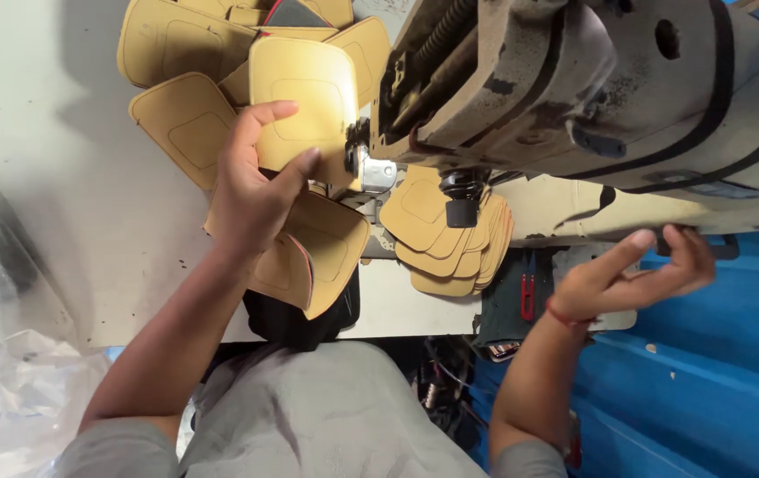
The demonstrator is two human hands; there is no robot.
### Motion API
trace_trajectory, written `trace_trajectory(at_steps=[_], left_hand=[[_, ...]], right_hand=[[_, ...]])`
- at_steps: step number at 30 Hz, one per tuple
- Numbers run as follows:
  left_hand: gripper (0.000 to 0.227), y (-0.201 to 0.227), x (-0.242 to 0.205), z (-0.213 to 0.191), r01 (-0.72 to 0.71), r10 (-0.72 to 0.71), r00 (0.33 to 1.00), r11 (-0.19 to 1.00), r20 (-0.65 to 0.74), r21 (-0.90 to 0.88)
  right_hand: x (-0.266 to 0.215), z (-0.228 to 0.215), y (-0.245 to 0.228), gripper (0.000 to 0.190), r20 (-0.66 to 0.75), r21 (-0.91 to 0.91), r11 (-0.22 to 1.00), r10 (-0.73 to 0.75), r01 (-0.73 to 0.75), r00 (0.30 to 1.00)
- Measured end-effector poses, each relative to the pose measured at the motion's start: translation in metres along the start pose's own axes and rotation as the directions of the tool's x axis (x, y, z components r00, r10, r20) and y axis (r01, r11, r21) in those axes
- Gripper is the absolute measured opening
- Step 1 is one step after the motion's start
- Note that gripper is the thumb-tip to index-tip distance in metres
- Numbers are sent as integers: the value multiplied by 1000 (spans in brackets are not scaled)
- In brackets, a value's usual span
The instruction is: The person uses a sewing machine to stitch light brown cardboard templates onto black fabric pieces. They repeatedly pick up a template, align it with a fabric piece, and feed the assembly through the machine. The person also retrieves additional black fabric pieces from a plastic bag on the table.
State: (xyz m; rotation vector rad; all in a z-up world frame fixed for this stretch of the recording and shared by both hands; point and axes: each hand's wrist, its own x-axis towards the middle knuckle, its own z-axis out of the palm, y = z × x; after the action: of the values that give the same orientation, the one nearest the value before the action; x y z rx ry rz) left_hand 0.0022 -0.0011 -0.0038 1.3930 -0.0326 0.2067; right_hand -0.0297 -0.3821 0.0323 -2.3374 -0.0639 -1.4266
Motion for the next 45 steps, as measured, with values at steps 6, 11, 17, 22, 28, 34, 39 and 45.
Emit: trace_trajectory(at_steps=[6, 11, 17, 22, 28, 34, 39, 45], left_hand=[[41, 1, 7, 0, 11, -11, 1000, 1000, -19, 18], [41, -16, 2, 3, -10, 9, 999, 1000, -49, -16], [41, -8, 6, 3, 25, -29, 999, 992, -26, -120], [43, -17, 7, -1, 63, -63, 998, 995, -3, -82], [72, -2, -3, -18, 28, -41, 997, 986, 73, 167], [97, -43, -27, -55, 115, -227, 973, 307, -45, 945], [75, -92, 16, -100, -56, -42, 996, 360, 76, 931], [71, -80, 73, -109, -110, -145, 972, 419, 186, 901]], right_hand=[[-55, 33, 55, 45, -136, -219, 971, -132, 100, 982], [-51, 22, 72, 36, -148, -76, 997, -5, -6, 989], [-59, 33, 57, 39, -173, -175, 984, -55, 24, 983], [-50, 19, 54, 42, -122, -72, 997, -46, 38, 991], [-35, 14, 43, 30, -133, 18, 999, 29, -27, 991], [-37, 16, 37, 34, -78, 3, 1000, 24, -24, 997], [-41, 21, 42, 34, -129, 65, 997, 54, -46, 990], [-41, 11, 41, 41, -79, 36, 996, 80, -77, 994]])
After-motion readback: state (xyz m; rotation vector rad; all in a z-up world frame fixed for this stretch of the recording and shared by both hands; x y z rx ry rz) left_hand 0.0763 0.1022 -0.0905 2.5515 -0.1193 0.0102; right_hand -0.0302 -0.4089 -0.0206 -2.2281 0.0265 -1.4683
